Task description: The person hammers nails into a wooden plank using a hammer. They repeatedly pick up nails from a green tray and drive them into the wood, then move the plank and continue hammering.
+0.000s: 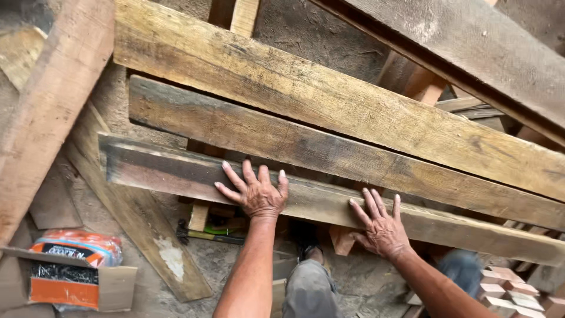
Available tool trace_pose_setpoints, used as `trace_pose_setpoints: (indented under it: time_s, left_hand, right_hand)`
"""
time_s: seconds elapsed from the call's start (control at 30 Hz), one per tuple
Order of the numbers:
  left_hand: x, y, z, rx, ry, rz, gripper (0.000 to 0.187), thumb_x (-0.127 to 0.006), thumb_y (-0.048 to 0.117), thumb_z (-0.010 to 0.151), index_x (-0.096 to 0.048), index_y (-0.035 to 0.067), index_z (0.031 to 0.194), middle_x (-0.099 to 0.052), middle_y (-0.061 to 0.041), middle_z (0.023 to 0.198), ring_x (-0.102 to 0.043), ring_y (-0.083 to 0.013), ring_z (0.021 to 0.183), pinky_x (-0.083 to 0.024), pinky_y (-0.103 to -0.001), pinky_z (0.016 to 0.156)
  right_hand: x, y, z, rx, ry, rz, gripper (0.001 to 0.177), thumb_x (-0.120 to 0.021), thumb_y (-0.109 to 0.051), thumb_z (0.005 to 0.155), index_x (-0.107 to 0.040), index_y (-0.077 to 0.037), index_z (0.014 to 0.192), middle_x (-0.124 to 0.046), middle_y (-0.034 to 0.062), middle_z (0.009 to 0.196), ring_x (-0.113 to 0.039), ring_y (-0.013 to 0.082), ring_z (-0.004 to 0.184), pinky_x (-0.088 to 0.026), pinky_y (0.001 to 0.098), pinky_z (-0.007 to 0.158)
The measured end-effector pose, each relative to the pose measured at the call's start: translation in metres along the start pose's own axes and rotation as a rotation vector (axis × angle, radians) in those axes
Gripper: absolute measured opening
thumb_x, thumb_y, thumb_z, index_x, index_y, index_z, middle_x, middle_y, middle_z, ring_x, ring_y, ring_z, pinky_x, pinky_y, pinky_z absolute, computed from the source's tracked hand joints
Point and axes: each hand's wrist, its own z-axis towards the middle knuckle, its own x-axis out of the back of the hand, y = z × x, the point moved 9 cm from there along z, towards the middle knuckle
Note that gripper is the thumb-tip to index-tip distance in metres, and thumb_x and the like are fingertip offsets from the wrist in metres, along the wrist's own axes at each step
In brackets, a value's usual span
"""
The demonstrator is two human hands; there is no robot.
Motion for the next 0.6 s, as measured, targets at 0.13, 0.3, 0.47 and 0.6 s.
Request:
trace_pose_setpoints:
  time_s: [0.13,0.3,0.47,0.6]
  left_hand:
    - [-0.013,-0.007,-0.004,-0.032,-0.004,0.074,0.046,-0.069,0.062,0.091,-0.069,0.018,0.103,-0.062,-0.017,0.150,-0.031,-0.0648,0.166,-0.020,-0.090,0.119]
    - [-0.015,-0.005,-0.001,-0.063,-0.014,0.121,0.048,-0.059,0.064,0.098,-0.066,0.017,0.102,-0.061,-0.019,0.149,-0.029,-0.0654,0.166,-0.019,-0.089,0.120]
    - [-0.016,0.004,-0.005,-0.076,-0.029,0.139,0.042,-0.070,0.055,0.093,-0.070,0.014,0.105,-0.061,-0.022,0.146,-0.029,-0.0676,0.165,-0.019,-0.088,0.117]
    - [-0.015,0.003,-0.013,-0.078,0.006,0.155,0.044,-0.074,0.055,0.089,-0.070,0.015,0.105,-0.062,-0.021,0.145,-0.030,-0.0661,0.166,-0.020,-0.087,0.119]
  right_hand:
    - [-0.085,0.018,-0.026,-0.004,-0.230,0.015,0.114,-0.076,-0.089,0.073,-0.042,-0.041,0.171,-0.031,0.0275,0.183,-0.041,0.0521,0.162,-0.032,0.0780,0.129]
    - [-0.077,0.014,-0.027,0.104,0.163,0.207,0.100,-0.057,-0.087,0.084,-0.047,-0.033,0.168,-0.039,0.0317,0.177,-0.049,0.0519,0.153,-0.040,0.0685,0.116]
    - [-0.050,0.018,-0.020,0.138,0.223,0.216,0.090,-0.060,-0.081,0.086,-0.055,-0.034,0.163,-0.044,0.0307,0.169,-0.055,0.0505,0.147,-0.043,0.0654,0.114]
    - [-0.045,0.016,-0.024,0.141,0.253,0.181,0.103,-0.070,-0.075,0.077,-0.052,-0.032,0.169,-0.046,0.0306,0.169,-0.055,0.0490,0.148,-0.042,0.0653,0.118]
